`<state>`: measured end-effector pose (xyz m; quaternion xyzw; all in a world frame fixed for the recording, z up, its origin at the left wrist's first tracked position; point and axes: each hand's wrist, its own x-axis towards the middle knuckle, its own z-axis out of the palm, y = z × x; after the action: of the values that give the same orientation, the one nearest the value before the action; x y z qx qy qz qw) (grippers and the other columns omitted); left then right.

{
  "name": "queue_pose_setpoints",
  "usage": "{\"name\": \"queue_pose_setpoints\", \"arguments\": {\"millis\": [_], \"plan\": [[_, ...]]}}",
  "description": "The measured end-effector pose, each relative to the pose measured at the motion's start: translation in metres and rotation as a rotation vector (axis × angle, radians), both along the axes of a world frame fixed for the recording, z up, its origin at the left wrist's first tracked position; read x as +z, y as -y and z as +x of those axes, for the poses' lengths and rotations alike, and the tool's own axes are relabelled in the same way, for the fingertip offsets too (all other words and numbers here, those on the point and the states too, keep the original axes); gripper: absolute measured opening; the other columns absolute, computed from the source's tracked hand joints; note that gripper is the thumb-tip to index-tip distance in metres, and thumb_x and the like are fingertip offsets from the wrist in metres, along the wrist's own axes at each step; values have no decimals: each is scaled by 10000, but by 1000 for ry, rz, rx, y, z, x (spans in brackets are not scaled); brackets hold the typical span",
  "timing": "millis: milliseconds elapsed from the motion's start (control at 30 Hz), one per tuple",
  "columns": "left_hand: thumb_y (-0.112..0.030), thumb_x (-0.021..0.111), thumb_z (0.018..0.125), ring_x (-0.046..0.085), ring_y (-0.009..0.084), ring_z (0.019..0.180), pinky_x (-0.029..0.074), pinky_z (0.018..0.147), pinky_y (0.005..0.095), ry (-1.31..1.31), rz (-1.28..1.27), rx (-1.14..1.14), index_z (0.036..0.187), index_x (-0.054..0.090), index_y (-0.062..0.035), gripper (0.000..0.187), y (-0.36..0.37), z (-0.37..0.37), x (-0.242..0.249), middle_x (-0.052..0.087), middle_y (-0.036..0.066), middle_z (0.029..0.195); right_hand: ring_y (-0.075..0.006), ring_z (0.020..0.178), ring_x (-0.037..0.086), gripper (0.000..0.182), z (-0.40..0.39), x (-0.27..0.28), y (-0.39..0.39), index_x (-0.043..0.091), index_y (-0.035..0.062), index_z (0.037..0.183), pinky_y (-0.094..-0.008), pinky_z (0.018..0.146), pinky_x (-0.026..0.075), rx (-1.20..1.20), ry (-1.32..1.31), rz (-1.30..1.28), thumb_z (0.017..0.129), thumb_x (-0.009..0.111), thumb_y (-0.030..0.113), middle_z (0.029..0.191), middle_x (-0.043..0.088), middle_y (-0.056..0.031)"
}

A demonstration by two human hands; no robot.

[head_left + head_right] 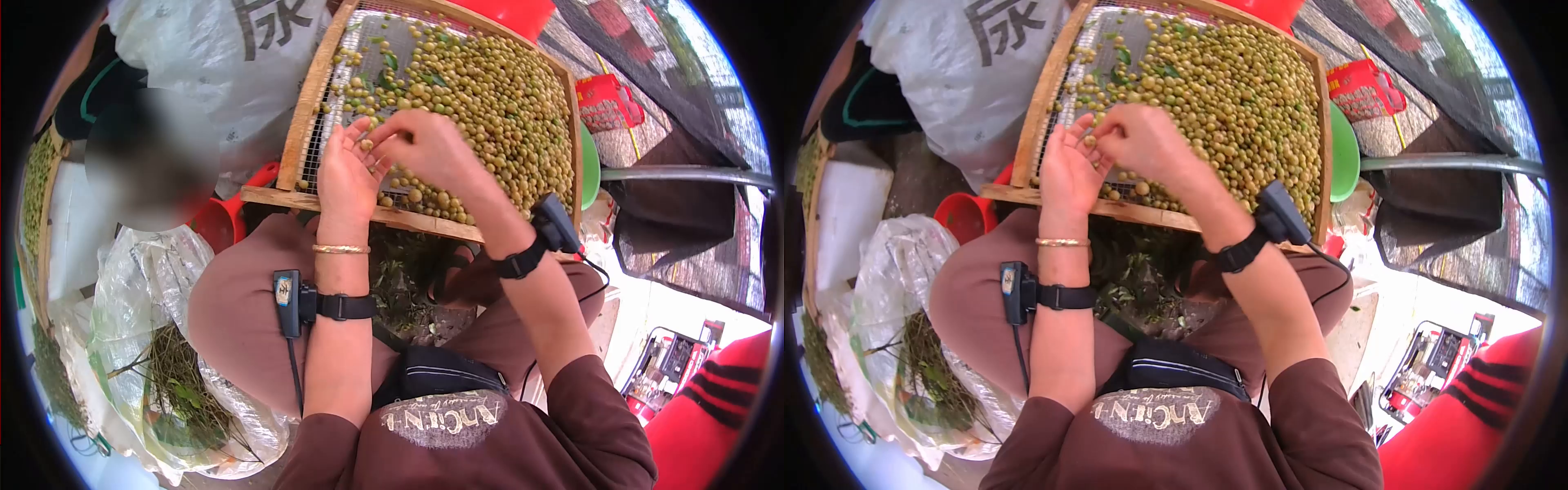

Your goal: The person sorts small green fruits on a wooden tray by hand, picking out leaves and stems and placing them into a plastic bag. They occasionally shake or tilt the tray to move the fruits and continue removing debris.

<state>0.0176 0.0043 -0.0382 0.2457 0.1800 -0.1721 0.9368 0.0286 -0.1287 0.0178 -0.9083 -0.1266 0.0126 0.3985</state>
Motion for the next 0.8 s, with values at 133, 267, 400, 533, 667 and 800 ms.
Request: {"name": "queue_pose_setpoints", "arguments": {"millis": [133, 267, 400, 533, 667, 800], "plan": [[-361, 339, 940, 517, 227, 1043, 402, 916, 359, 131, -42, -16, 1146, 485, -19, 425, 8, -4, -4, 551, 114, 1104, -354, 682, 593, 186, -17, -13, -23, 597, -9, 755, -426, 637, 475, -119, 124, -2, 693, 621, 165, 707, 599, -187], [-308, 362, 945, 518, 184, 1032, 409, 893, 328, 128, -29, -79, 1170, 491, -16, 391, 9, -14, 9, 555, 71, 1107, -352, 701, 588, 204, -23, -21, -14, 592, -14, 798, -404, 610, 461, -195, 134, 17, 720, 584, 174, 766, 600, -201], [-273, 444, 915, 527, 202, 1049, 399, 856, 325, 153, 180, -188, 1175, 503, -49, 349, 11, -20, 11, 567, 98, 1132, -244, 640, 582, 165, -51, 14, 23, 588, -16, 809, -335, 590, 462, -334, 65, 313, 726, 600, 126, 686, 580, -137], [-189, 485, 887, 555, 200, 1029, 422, 788, 290, 162, 355, -15, 1097, 530, -44, 259, 16, -22, 17, 593, 119, 1082, -68, 656, 510, 117, -98, 86, 113, 579, 34, 866, -228, 570, 427, -416, 444, 328, 761, 630, 33, 752, 564, 9], [-126, 497, 864, 587, 190, 959, 433, 695, 248, 174, 560, -27, 1049, 544, -45, 207, 6, -10, 14, 609, 107, 1040, -84, 633, 519, 223, -99, 112, 238, 574, 22, 965, -226, 591, 434, -730, 659, 171, 758, 648, 65, 686, 571, -13], [-58, 451, 820, 594, 208, 948, 434, 647, 235, 125, 805, -21, 1085, 540, -41, 281, 10, -7, 19, 597, 114, 1065, -146, 728, 589, 519, -76, 47, 362, 478, -6, 1206, -272, 623, 452, -1017, 159, -326, 726, 631, 120, 831, 619, -92]]}}
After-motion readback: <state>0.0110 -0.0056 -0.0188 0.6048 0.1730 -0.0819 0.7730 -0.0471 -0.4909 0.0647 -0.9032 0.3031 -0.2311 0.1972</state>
